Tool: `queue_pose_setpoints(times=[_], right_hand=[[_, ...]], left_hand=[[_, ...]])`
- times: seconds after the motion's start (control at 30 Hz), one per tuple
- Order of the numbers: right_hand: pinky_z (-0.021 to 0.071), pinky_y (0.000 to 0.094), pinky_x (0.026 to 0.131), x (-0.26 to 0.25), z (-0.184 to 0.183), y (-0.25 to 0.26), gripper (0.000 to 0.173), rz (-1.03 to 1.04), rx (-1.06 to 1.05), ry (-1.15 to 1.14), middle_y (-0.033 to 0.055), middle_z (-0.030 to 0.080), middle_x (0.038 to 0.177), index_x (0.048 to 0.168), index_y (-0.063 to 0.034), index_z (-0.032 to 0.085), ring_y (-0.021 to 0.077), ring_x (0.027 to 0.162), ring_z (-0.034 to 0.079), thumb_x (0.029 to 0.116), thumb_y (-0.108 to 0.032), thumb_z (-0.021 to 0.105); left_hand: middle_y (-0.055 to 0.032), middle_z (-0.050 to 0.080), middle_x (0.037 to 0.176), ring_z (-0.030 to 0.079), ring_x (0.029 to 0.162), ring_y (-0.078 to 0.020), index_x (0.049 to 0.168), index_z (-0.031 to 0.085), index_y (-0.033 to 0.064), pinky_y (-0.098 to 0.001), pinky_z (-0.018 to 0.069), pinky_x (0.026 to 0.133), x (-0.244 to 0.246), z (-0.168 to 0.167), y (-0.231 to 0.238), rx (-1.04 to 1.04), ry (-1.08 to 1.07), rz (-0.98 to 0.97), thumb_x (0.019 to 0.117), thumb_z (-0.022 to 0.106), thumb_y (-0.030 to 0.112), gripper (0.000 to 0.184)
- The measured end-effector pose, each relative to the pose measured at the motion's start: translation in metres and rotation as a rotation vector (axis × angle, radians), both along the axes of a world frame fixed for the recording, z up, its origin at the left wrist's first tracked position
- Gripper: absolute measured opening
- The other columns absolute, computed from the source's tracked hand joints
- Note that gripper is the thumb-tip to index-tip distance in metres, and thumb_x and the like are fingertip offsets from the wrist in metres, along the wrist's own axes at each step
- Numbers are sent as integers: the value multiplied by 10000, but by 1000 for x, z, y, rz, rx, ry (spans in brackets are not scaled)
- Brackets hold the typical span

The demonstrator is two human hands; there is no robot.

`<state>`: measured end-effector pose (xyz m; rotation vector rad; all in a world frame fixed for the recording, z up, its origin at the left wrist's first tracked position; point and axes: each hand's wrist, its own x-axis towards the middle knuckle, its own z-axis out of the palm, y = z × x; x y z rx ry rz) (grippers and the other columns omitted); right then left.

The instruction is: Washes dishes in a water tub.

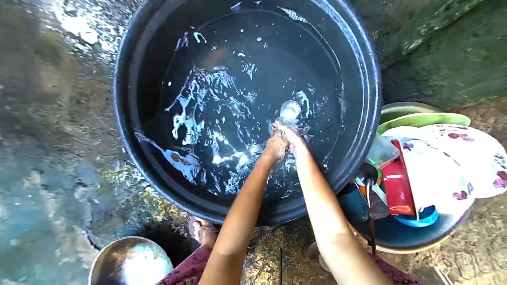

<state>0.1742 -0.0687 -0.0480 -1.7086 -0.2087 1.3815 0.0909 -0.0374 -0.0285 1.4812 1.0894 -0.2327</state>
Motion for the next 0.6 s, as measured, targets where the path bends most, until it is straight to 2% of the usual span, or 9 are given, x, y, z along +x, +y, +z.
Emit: queue_pose_setpoints(times=[0.07, 0.13, 0.17, 0.27, 0.33, 0.37, 0.43, 0.5, 0.6], right_hand=[[498, 303, 966, 5, -2, -2, 376, -16, -49, -108, 155, 632, 1263, 1383, 49, 525, 138, 1083, 615, 1107, -187, 429], [488, 396, 1010, 7, -12, 0, 354, -237, -52, -253, 258, 606, 1278, 1341, 116, 527, 257, 1139, 604, 1040, -69, 550], [520, 391, 942, 5, -18, 2, 336, -321, -57, -303, 247, 607, 1222, 1309, 104, 534, 255, 1075, 608, 1015, -52, 580], [459, 444, 1061, -3, -8, 0, 392, 12, -180, -306, 285, 554, 1381, 1409, 116, 479, 313, 1252, 568, 1067, -74, 492], [533, 395, 947, -5, -14, 2, 365, 57, -53, -126, 199, 613, 1286, 1393, 41, 509, 232, 1102, 620, 1071, -130, 500], [518, 399, 968, -2, -14, 5, 394, 32, -9, -101, 202, 612, 1300, 1411, 33, 502, 238, 1118, 617, 1074, -171, 519], [514, 421, 1018, 5, -15, 7, 454, -77, 50, -241, 237, 614, 1313, 1402, 61, 514, 275, 1167, 621, 1032, -185, 609], [513, 417, 1017, 15, -15, 7, 442, -271, 131, -409, 244, 655, 1248, 1329, 88, 581, 261, 1135, 645, 1010, -209, 651], [560, 333, 838, 14, -7, 10, 331, -492, 247, -425, 128, 697, 992, 1166, 53, 661, 127, 884, 657, 1034, -244, 601]], left_hand=[[-268, 642, 1108, 658, 968, -346, 1392, 501, -66, -510, 540, 886, 1, -2, -20, -102, -44, 115, 1137, 328, 256, 446], [-24, 475, 700, 479, 553, -113, 1085, 575, 10, -270, 466, 558, -13, -2, -31, -275, -76, 210, 1138, 336, 361, 428], [11, 444, 666, 449, 523, -82, 1052, 581, 5, -241, 452, 541, -22, -5, -29, -365, -77, 220, 1135, 348, 376, 447], [-57, 519, 809, 463, 653, -120, 1204, 601, -47, -296, 440, 642, -42, -12, -10, -280, -36, 150, 1134, 368, 289, 415], [-208, 634, 1042, 580, 826, -246, 1407, 520, -40, -434, 515, 782, -40, -7, 1, -228, -29, 199, 1133, 373, 296, 458], [-156, 601, 955, 534, 730, -204, 1459, 472, 8, -381, 491, 684, -34, -6, -1, -219, -51, 248, 1138, 347, 342, 480], [-64, 522, 776, 475, 576, -141, 1326, 513, 19, -307, 462, 555, -31, -5, -17, -206, -105, 259, 1136, 250, 439, 531], [-128, 542, 856, 503, 679, -208, 1274, 549, -42, -378, 486, 665, -34, 1, -24, -195, -92, 113, 1136, 152, 446, 644], [-233, 630, 1229, 604, 1104, -292, 1373, 540, -61, -464, 481, 991, -48, 1, -1, -67, -148, -26, 1138, 328, 248, 442]])
